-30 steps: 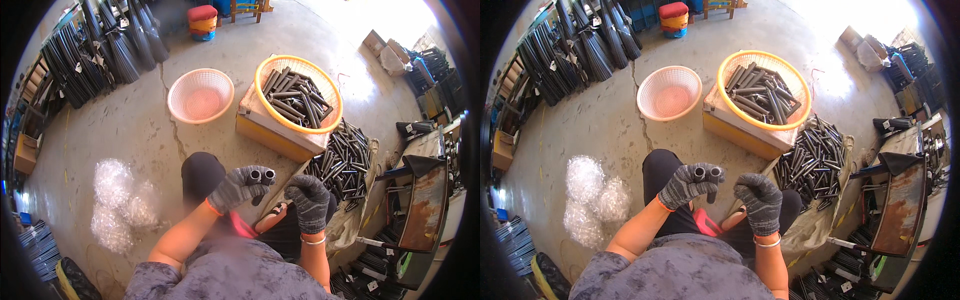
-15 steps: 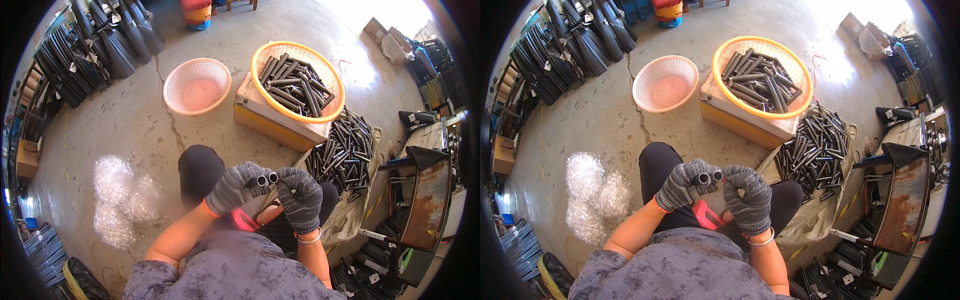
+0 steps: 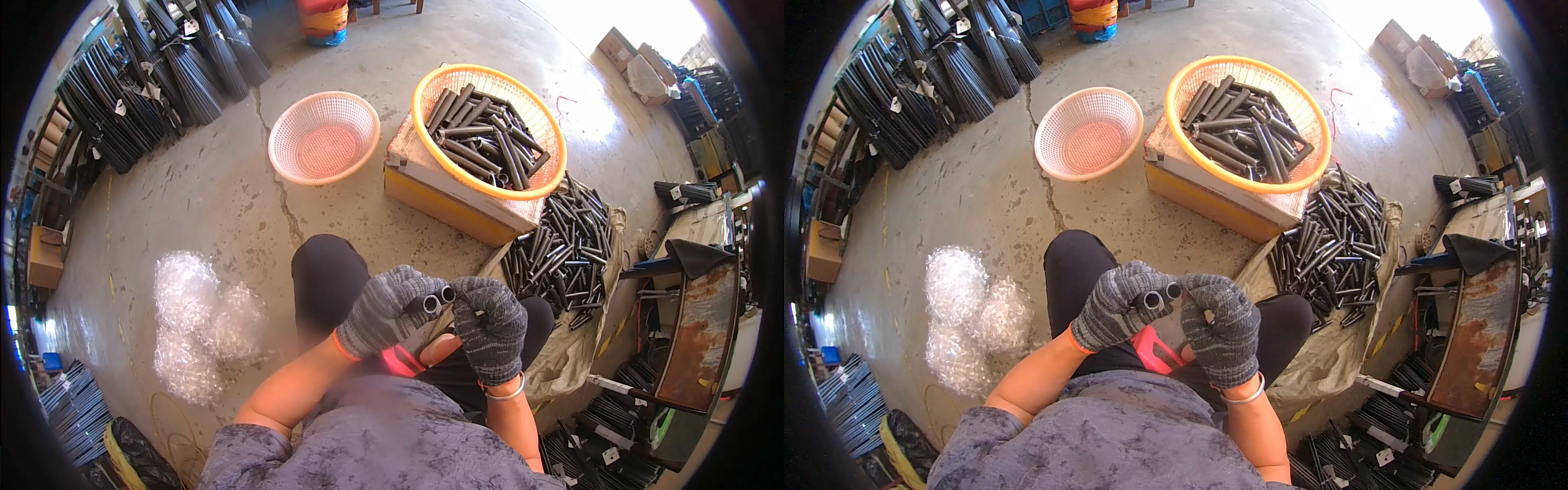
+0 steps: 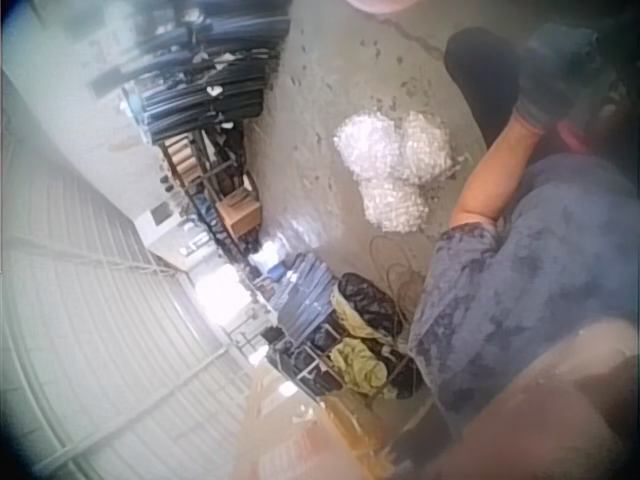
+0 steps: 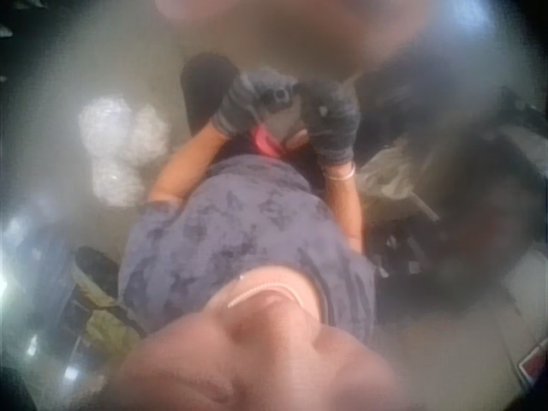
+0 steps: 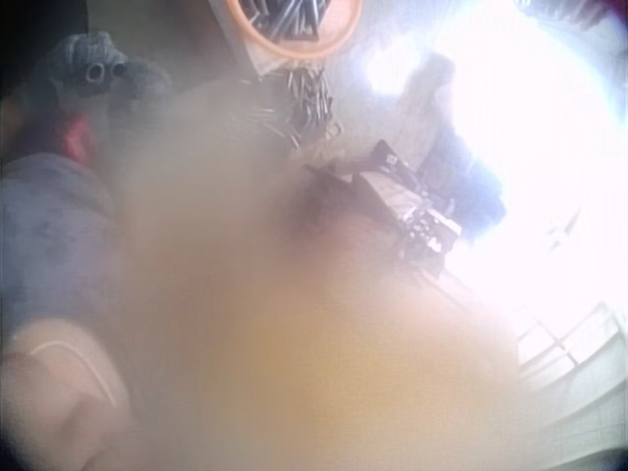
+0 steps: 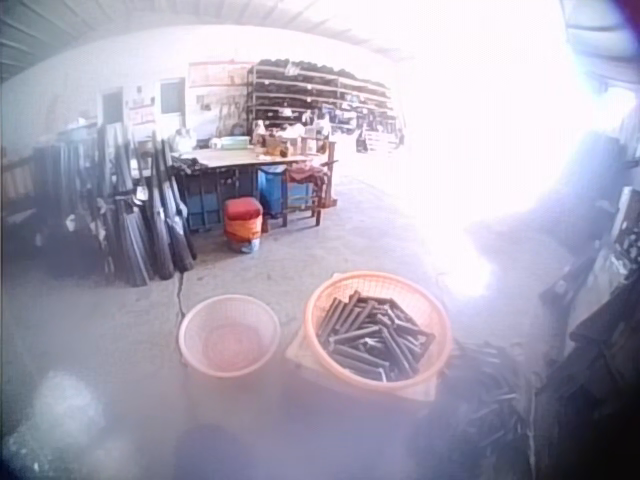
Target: The person picks up metal tubes and small components, uses a thin metal pin to align or check parts on the tubes, and places the assembled tubes into a basket.
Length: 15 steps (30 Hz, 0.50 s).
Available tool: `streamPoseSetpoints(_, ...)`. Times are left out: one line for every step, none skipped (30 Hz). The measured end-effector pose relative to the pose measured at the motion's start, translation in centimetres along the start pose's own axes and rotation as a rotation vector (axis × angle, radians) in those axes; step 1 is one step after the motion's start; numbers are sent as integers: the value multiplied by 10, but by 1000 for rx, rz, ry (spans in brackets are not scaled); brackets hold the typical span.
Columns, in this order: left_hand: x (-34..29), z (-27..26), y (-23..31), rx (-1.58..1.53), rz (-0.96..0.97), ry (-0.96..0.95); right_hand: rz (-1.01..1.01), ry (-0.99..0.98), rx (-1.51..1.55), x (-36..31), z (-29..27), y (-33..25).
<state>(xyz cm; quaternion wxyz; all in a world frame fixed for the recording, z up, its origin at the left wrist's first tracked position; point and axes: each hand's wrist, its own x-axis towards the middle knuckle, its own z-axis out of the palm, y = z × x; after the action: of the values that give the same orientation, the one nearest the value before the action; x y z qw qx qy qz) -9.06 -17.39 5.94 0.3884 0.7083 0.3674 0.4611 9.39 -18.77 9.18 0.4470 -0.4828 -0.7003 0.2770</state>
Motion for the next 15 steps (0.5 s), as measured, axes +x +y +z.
streamPoseSetpoints(0, 0, 0, -2, 2, -6, -1, 0, 1, -1, 0, 1)
streamPoseSetpoints(0, 0, 0, -4, 4, -11, 4, 4, -3, -2, 0, 0)
streamPoseSetpoints(0, 1, -1, 49, 40, -12, 8, 8, -8, -2, 0, -1)
streamPoseSetpoints(-1, 3, -4, 102, 75, -13, 13, 13, -12, -3, 0, -2)
streamPoseSetpoints(-1, 5, -5, 154, 111, -16, 6, 21, -16, -3, 0, -1)
streamPoseSetpoints(1, 6, -4, 206, 128, -23, 0, 29, -20, -3, 0, 0)
streamPoseSetpoints(3, 6, -1, 258, 145, -29, -7, 38, -24, -4, 0, 1)
streamPoseSetpoints(5, 6, 0, 308, 165, -35, -8, 57, -34, -4, 1, 3)
streamPoseSetpoints(6, 7, -1, 312, 172, -31, -10, 77, -45, -5, 2, 5)
streamPoseSetpoints(7, 8, -2, 317, 179, -27, -11, 96, -55, -5, 2, 6)
streamPoseSetpoints(7, 9, -2, 324, 184, -22, -12, 98, -57, -5, 2, 6)
streamPoseSetpoints(7, 9, -2, 327, 188, -22, -13, 101, -59, -5, 3, 6)
streamPoseSetpoints(8, 9, -2, 330, 192, -20, -13, 103, -61, -5, 3, 7)
streamPoseSetpoints(8, 10, -2, 333, 197, -19, 6, 115, -53, -6, 3, 7)
streamPoseSetpoints(9, 10, -1, 304, 198, -26, 25, 126, -45, -7, 3, 9)
